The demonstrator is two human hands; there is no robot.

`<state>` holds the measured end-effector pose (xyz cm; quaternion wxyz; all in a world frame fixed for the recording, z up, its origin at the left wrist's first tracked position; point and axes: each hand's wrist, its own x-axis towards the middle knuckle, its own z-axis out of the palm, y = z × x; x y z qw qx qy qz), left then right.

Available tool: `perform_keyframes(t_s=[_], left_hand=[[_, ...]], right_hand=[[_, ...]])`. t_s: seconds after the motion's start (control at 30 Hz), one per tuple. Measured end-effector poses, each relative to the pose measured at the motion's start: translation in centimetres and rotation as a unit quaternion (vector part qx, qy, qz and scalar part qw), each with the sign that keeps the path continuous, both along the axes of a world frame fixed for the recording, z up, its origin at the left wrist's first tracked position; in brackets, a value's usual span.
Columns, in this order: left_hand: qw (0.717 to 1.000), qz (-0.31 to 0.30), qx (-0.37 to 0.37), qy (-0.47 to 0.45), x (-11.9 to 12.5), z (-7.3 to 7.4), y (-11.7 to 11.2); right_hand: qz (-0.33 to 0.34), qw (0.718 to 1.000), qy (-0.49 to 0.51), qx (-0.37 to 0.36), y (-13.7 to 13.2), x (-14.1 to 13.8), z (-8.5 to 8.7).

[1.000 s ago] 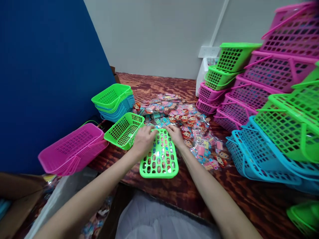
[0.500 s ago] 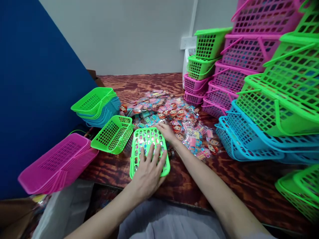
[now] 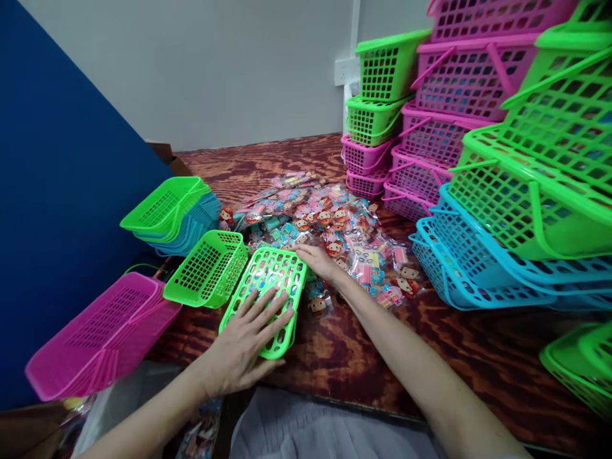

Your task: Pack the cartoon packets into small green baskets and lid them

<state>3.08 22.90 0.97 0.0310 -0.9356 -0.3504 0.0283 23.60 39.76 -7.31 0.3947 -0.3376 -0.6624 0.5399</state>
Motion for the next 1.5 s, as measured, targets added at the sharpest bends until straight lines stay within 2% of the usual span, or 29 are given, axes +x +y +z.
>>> perform_keyframes(t_s=[0.1, 0.23, 0.37, 0.57, 0.77, 1.13, 1.33, 1.5], left_hand=[[0.997, 0.064, 0.042, -0.002, 1.9, -0.9, -1.4], [0.983, 0.145, 0.114, -0.024, 4.1, -3.3, -2.4], [0.977, 0.161, 0.133, -0.049, 4.3, -4.5, -2.3], [0.979, 0.157, 0.107, -0.076, 3.9, -3.7, -2.2], [0.974, 0.177, 0.104, -0.094, 3.7, -3.7, -1.9], [0.978, 0.150, 0.101, -0.106, 3.3, -3.7, -1.9], [0.984, 0.121, 0.054, -0.116, 1.7, -2.8, -1.4], [0.980, 0.127, 0.020, -0.154, 0.2, -1.7, -1.0]], right_hand=[[-0.015, 0.999, -0.012, 0.039, -0.5, -0.1, 0.4], [-0.018, 0.997, -0.020, 0.073, -0.4, -0.2, 0.5], [0.018, 0.998, -0.016, 0.056, -0.2, -0.1, 0.4], [-0.045, 0.999, 0.015, 0.026, -1.4, -0.6, 0.1], [0.000, 0.998, 0.056, -0.032, -1.0, -0.4, -0.3], [0.024, 0.984, 0.127, -0.126, -2.0, 0.6, -0.1], [0.035, 0.990, 0.104, -0.087, -2.0, 1.6, 0.1], [0.037, 0.992, 0.097, -0.069, -2.9, 2.4, 0.7]])
